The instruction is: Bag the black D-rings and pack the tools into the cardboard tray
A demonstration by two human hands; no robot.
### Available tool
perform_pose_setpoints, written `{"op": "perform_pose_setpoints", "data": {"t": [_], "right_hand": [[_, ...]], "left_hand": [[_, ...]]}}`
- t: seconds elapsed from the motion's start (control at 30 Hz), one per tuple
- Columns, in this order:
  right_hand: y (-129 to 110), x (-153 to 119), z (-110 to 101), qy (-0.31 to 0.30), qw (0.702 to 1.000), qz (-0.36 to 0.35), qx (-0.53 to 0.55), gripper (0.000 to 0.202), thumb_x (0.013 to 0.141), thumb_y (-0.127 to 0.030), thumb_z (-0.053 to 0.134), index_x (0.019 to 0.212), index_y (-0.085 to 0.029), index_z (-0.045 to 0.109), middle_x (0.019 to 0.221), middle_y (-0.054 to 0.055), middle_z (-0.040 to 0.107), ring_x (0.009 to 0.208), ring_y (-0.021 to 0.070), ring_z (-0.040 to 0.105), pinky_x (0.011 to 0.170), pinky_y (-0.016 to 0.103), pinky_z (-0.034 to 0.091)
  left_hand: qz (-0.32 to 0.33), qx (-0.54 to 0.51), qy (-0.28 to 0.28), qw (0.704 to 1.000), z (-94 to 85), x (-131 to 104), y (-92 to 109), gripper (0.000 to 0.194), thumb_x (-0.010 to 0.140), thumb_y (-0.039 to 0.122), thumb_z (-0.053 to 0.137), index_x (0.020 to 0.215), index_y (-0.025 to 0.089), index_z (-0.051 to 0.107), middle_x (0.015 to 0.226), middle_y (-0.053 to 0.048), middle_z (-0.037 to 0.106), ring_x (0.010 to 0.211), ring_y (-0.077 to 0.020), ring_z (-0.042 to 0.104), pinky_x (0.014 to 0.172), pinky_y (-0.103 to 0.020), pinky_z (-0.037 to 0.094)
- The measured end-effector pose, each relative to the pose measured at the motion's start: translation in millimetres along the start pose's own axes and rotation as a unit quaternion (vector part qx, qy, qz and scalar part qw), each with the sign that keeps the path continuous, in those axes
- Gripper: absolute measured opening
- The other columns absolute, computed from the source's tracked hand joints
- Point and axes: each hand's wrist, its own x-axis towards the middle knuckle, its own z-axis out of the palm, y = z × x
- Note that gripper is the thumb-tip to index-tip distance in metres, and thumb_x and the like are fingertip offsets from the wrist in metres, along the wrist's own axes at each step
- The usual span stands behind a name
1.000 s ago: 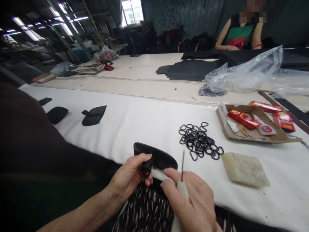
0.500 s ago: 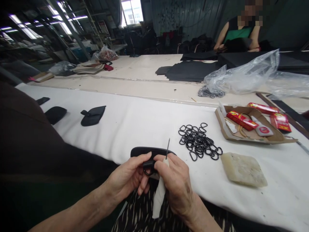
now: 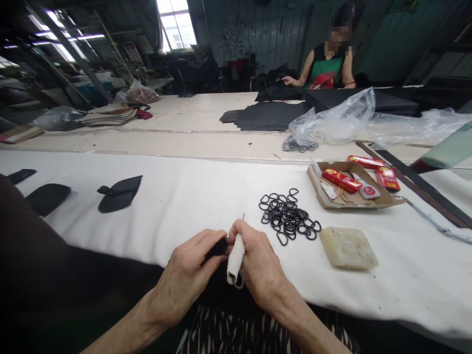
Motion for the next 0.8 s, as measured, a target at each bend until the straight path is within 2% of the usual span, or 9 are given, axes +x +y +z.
{"op": "perform_pose_setpoints", "data": {"t": [0.1, 0.17, 0.27, 0.33, 0.5, 0.6, 0.67, 0.73, 0.8], "right_hand": [[4, -3, 1, 0.005, 1.0, 0.005, -0.026, 0.009, 0.078, -0.016, 0.047, 0.073, -0.022, 0.041, 0.058, -0.007, 0.046, 0.053, 0.0092, 0.038, 0.05, 0.021, 0.029], [6, -3, 1, -0.003, 0.999, 0.015, -0.031, 0.008, 0.08, -0.02, 0.048, 0.074, -0.022, 0.042, 0.058, -0.007, 0.045, 0.053, 0.0095, 0.038, 0.049, 0.021, 0.028], [7, -2, 0, -0.005, 1.0, 0.012, -0.015, 0.008, 0.08, -0.021, 0.049, 0.076, -0.022, 0.043, 0.062, -0.006, 0.05, 0.057, 0.0103, 0.041, 0.053, 0.022, 0.031], [7, -1, 0, -0.003, 1.0, 0.002, -0.006, 0.007, 0.08, -0.021, 0.05, 0.076, -0.022, 0.044, 0.067, -0.004, 0.055, 0.061, 0.0109, 0.045, 0.056, 0.022, 0.033], [11, 3, -1, 0.0, 0.999, 0.019, -0.032, 0.007, 0.079, -0.023, 0.052, 0.076, -0.022, 0.046, 0.064, -0.005, 0.055, 0.058, 0.0112, 0.044, 0.053, 0.022, 0.033], [14, 4, 0, 0.003, 0.999, 0.003, -0.05, 0.008, 0.08, -0.023, 0.052, 0.074, -0.022, 0.046, 0.06, -0.006, 0.053, 0.056, 0.0112, 0.044, 0.052, 0.022, 0.033], [15, 2, 1, 0.047, 0.994, -0.036, -0.094, 0.008, 0.081, -0.022, 0.051, 0.074, -0.022, 0.047, 0.064, -0.004, 0.055, 0.06, 0.0128, 0.047, 0.056, 0.024, 0.036], [13, -2, 0, 0.121, 0.98, -0.076, -0.138, 0.007, 0.079, -0.021, 0.052, 0.075, -0.022, 0.047, 0.076, 0.0, 0.06, 0.072, 0.0162, 0.052, 0.066, 0.028, 0.039], [11, -7, -1, 0.163, 0.975, -0.066, -0.133, 0.009, 0.077, -0.021, 0.056, 0.076, -0.022, 0.047, 0.092, 0.003, 0.062, 0.084, 0.0187, 0.054, 0.074, 0.032, 0.041]], "left_hand": [[-0.024, -0.049, -0.013, 0.998, -6.1, 4, 0, 0.021, 0.087, 0.021, 0.046, 0.092, 0.021, 0.066, 0.084, -0.003, 0.065, 0.075, -0.0162, 0.057, 0.073, -0.025, 0.042], [-0.076, -0.101, -0.037, 0.991, -11.5, 9, -1, 0.023, 0.088, 0.025, 0.045, 0.085, 0.019, 0.067, 0.077, -0.002, 0.065, 0.069, -0.0151, 0.056, 0.067, -0.024, 0.042], [-0.169, -0.2, -0.073, 0.962, -17.1, 19, -7, 0.024, 0.085, 0.029, 0.049, 0.077, 0.015, 0.067, 0.066, -0.002, 0.061, 0.055, -0.0125, 0.051, 0.054, -0.022, 0.039], [-0.204, -0.259, -0.085, 0.94, -18.3, 24, -11, 0.024, 0.082, 0.031, 0.051, 0.076, 0.013, 0.066, 0.065, -0.002, 0.06, 0.051, -0.011, 0.048, 0.051, -0.022, 0.038], [-0.209, -0.297, -0.095, 0.927, -16.3, 24, -9, 0.017, 0.076, 0.026, 0.06, 0.084, 0.014, 0.067, 0.077, -0.003, 0.065, 0.065, -0.0127, 0.054, 0.061, -0.021, 0.042], [-0.204, -0.319, -0.089, 0.921, -14.7, 20, -8, 0.018, 0.07, 0.02, 0.065, 0.087, 0.015, 0.067, 0.083, -0.003, 0.066, 0.074, -0.015, 0.058, 0.066, -0.022, 0.043], [-0.216, -0.326, -0.063, 0.918, -14.2, 20, -10, 0.019, 0.068, 0.019, 0.066, 0.087, 0.015, 0.066, 0.079, -0.003, 0.065, 0.07, -0.0141, 0.057, 0.064, -0.022, 0.043], [-0.237, -0.329, -0.037, 0.913, -14.5, 20, -13, 0.02, 0.067, 0.019, 0.067, 0.087, 0.015, 0.064, 0.068, 0.0, 0.062, 0.061, -0.0118, 0.053, 0.06, -0.022, 0.042], [-0.247, -0.334, -0.026, 0.909, -15.3, 20, -15, 0.023, 0.067, 0.019, 0.067, 0.089, 0.016, 0.061, 0.06, 0.004, 0.057, 0.055, -0.01, 0.049, 0.058, -0.021, 0.04]]}}
